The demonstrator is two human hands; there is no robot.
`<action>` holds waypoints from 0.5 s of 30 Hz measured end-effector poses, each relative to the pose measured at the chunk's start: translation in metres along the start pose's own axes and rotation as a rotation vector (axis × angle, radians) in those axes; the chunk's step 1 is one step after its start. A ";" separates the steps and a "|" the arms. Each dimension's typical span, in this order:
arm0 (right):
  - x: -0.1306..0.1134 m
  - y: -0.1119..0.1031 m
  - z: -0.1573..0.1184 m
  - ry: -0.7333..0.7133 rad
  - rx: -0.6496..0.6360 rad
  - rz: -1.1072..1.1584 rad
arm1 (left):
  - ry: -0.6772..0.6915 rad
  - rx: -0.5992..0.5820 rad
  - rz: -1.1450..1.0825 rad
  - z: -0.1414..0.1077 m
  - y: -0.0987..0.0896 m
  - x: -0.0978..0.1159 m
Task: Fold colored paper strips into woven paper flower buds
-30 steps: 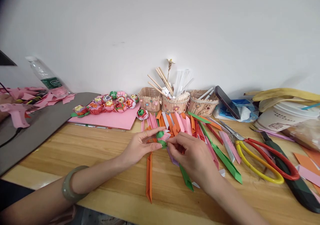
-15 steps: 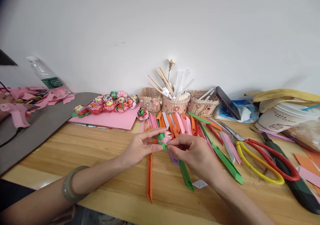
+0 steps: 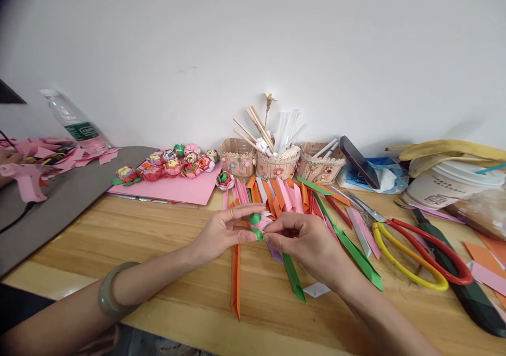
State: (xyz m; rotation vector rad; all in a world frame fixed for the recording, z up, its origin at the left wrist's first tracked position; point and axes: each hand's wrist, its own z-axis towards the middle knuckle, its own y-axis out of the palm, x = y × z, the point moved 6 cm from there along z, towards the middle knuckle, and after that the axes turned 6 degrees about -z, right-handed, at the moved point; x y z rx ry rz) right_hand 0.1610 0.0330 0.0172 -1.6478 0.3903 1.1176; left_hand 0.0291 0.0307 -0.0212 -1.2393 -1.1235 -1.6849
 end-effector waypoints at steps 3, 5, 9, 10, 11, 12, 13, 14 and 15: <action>0.001 0.000 -0.001 0.004 -0.002 -0.019 | 0.000 -0.033 0.005 0.001 0.000 0.000; 0.002 0.000 -0.001 0.005 0.005 -0.048 | -0.001 -0.039 0.008 0.001 0.000 0.000; 0.003 0.000 -0.001 -0.020 0.028 -0.094 | -0.013 -0.035 0.005 0.001 0.000 -0.001; 0.002 0.000 0.000 -0.041 0.033 -0.103 | -0.016 -0.031 0.004 0.001 0.000 -0.001; 0.000 0.000 0.000 -0.067 0.037 -0.114 | -0.021 -0.025 0.002 0.002 -0.001 -0.001; -0.002 -0.001 0.000 -0.097 0.039 -0.126 | -0.026 -0.014 0.000 0.002 -0.001 0.000; -0.003 -0.001 0.000 -0.126 0.035 -0.138 | -0.030 -0.003 -0.004 0.003 -0.002 0.000; -0.005 0.000 0.000 -0.148 0.026 -0.147 | -0.034 0.010 -0.008 0.003 -0.002 0.001; -0.006 0.000 0.000 -0.160 0.014 -0.152 | -0.037 0.024 -0.014 0.004 -0.003 0.001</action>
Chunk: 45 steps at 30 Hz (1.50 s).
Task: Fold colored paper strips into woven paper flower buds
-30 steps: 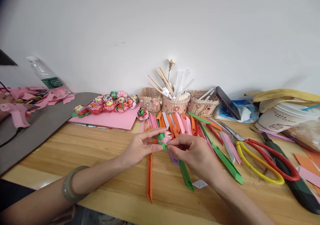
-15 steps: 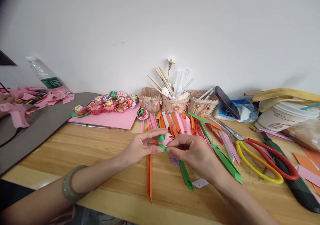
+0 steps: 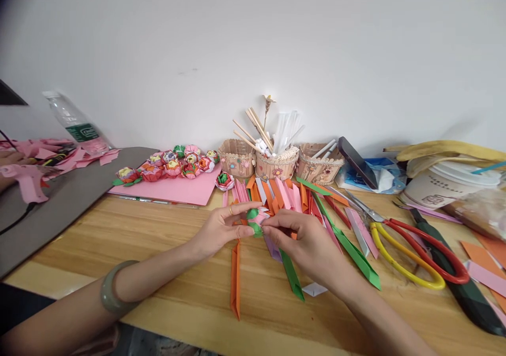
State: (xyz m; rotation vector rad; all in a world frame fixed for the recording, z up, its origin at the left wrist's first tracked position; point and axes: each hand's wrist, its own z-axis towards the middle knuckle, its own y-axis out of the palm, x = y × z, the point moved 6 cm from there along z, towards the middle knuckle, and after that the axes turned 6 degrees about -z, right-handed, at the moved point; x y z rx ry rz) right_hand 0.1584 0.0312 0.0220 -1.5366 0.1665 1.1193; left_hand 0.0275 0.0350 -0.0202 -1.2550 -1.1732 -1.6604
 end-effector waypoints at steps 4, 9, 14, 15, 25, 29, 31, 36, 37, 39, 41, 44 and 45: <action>0.003 0.001 -0.001 0.032 -0.043 0.044 | -0.004 0.004 -0.015 0.001 -0.001 0.000; 0.009 0.002 -0.001 0.066 -0.081 0.098 | 0.008 -0.038 -0.004 0.000 0.000 -0.003; 0.010 0.003 0.000 0.098 -0.068 0.144 | 0.025 -0.055 0.004 -0.001 0.001 -0.002; 0.010 0.003 0.000 0.106 -0.063 0.153 | 0.029 -0.058 0.007 -0.001 0.001 -0.002; 0.008 0.002 -0.002 0.164 -0.019 0.185 | 0.045 -0.040 0.024 0.000 0.000 -0.003; 0.009 0.002 -0.003 0.175 -0.010 0.175 | 0.046 -0.039 0.015 0.000 0.000 -0.003; 0.010 0.003 -0.003 0.171 -0.010 0.180 | 0.047 -0.035 0.012 0.000 0.000 -0.003; 0.011 0.006 -0.001 0.161 -0.009 0.151 | 0.046 -0.032 0.015 -0.001 0.000 -0.002; 0.010 0.006 -0.001 0.154 -0.007 0.132 | 0.044 -0.030 0.016 -0.001 0.000 -0.002; 0.008 0.005 -0.001 0.142 -0.005 0.096 | 0.037 -0.026 0.015 -0.002 0.000 -0.001; 0.006 0.005 -0.001 0.133 -0.005 0.076 | 0.033 -0.023 0.011 -0.002 0.001 -0.001; 0.002 0.003 -0.002 0.101 -0.010 0.050 | 0.035 -0.026 -0.002 -0.001 0.002 0.000; 0.000 0.003 -0.002 0.082 -0.010 0.038 | 0.035 -0.026 -0.008 -0.001 0.002 0.000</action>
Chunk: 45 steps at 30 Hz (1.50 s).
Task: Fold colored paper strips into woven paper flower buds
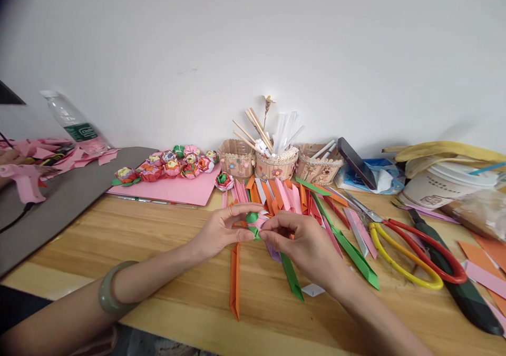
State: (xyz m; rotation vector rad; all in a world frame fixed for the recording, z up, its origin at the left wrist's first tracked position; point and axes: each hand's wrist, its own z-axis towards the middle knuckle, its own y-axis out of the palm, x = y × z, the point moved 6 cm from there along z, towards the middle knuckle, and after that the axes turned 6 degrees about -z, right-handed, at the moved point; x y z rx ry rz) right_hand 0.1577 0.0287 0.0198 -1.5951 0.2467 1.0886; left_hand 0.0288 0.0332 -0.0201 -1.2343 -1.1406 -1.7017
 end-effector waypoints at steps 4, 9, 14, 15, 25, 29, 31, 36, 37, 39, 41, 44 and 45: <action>-0.006 -0.002 0.000 -0.069 0.001 -0.042 | -0.024 0.013 -0.027 0.001 -0.001 -0.001; -0.004 -0.001 0.001 -0.050 0.013 -0.069 | -0.040 0.011 -0.043 0.001 -0.001 -0.002; 0.000 0.000 0.001 -0.007 0.043 -0.057 | -0.033 0.008 -0.036 0.000 0.001 -0.002; 0.001 0.000 0.001 -0.004 0.046 -0.061 | -0.031 0.008 -0.035 0.000 0.001 -0.002; -0.009 -0.003 0.000 -0.090 0.085 -0.143 | -0.030 0.035 -0.052 0.001 0.000 -0.001; -0.003 -0.001 0.001 -0.051 0.084 -0.155 | -0.010 0.025 -0.032 0.000 0.000 -0.001; -0.001 0.000 0.001 -0.047 0.100 -0.166 | -0.011 0.017 -0.023 0.000 0.000 -0.002; -0.004 0.000 0.000 -0.078 0.156 -0.204 | -0.053 0.034 -0.076 0.001 -0.001 -0.005; -0.005 -0.001 -0.001 -0.089 0.169 -0.216 | -0.069 0.049 -0.104 0.001 -0.001 -0.005; -0.007 -0.003 -0.002 -0.110 0.190 -0.244 | -0.126 0.067 -0.169 0.001 -0.001 -0.006; -0.009 -0.004 -0.004 -0.130 0.192 -0.268 | -0.205 0.069 -0.222 -0.001 0.001 -0.008; -0.012 -0.004 -0.007 -0.180 0.187 -0.290 | -0.286 0.068 -0.248 -0.003 0.002 -0.009; -0.014 -0.004 -0.007 -0.201 0.191 -0.291 | -0.295 0.067 -0.249 -0.003 0.002 -0.008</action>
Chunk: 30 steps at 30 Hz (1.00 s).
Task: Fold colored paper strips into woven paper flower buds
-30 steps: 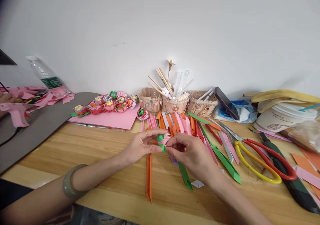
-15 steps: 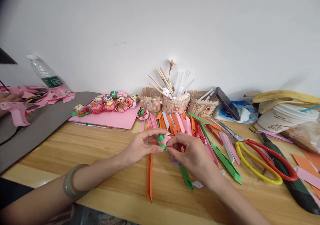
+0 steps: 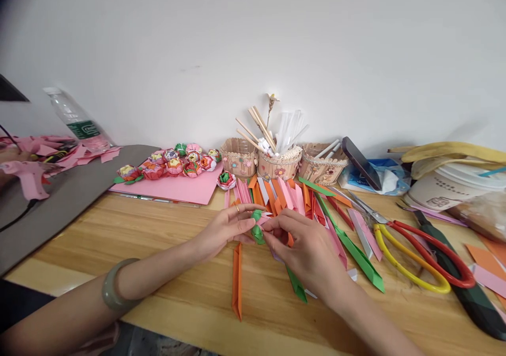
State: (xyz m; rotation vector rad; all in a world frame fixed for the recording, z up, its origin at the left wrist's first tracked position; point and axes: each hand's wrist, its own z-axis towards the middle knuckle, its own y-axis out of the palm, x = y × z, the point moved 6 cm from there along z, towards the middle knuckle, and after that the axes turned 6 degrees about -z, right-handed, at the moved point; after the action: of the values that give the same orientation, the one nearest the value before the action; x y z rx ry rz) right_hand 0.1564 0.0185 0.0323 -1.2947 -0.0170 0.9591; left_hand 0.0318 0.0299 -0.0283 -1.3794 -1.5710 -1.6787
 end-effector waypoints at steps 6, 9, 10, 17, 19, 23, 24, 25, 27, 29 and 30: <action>-0.010 -0.008 -0.004 -0.102 0.192 -0.068 | 0.082 0.031 -0.006 0.000 -0.001 0.004; -0.013 -0.013 -0.009 -0.140 0.331 -0.151 | 0.169 0.033 -0.045 0.002 -0.002 0.006; -0.013 -0.015 -0.010 -0.142 0.362 -0.165 | 0.185 0.035 -0.063 0.003 -0.003 0.006; -0.020 -0.014 -0.011 -0.277 0.356 -0.123 | 0.236 0.072 -0.086 0.002 -0.007 0.008; -0.020 -0.015 -0.011 -0.285 0.372 -0.093 | 0.254 0.087 -0.096 0.002 -0.008 0.009; -0.017 -0.015 -0.010 -0.241 0.361 -0.082 | 0.280 0.066 -0.122 0.002 -0.007 0.010; -0.018 -0.016 -0.010 -0.253 0.352 -0.081 | 0.286 0.063 -0.131 0.002 -0.007 0.011; -0.018 -0.017 -0.011 -0.269 0.354 -0.080 | 0.291 0.066 -0.143 0.002 -0.007 0.011; -0.019 -0.021 -0.013 -0.285 0.397 -0.092 | 0.291 0.077 -0.172 0.002 -0.008 0.012; -0.017 -0.025 -0.015 -0.265 0.456 -0.109 | 0.281 0.083 -0.197 0.003 -0.008 0.012; -0.015 -0.026 -0.015 -0.241 0.462 -0.107 | 0.278 0.080 -0.202 0.003 -0.008 0.011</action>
State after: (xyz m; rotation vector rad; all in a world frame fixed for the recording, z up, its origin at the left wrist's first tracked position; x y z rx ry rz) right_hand 0.1703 -0.0015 0.0558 -0.7434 -0.0482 0.9541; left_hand 0.0215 0.0376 -0.0224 -0.9259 -1.6360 -1.8118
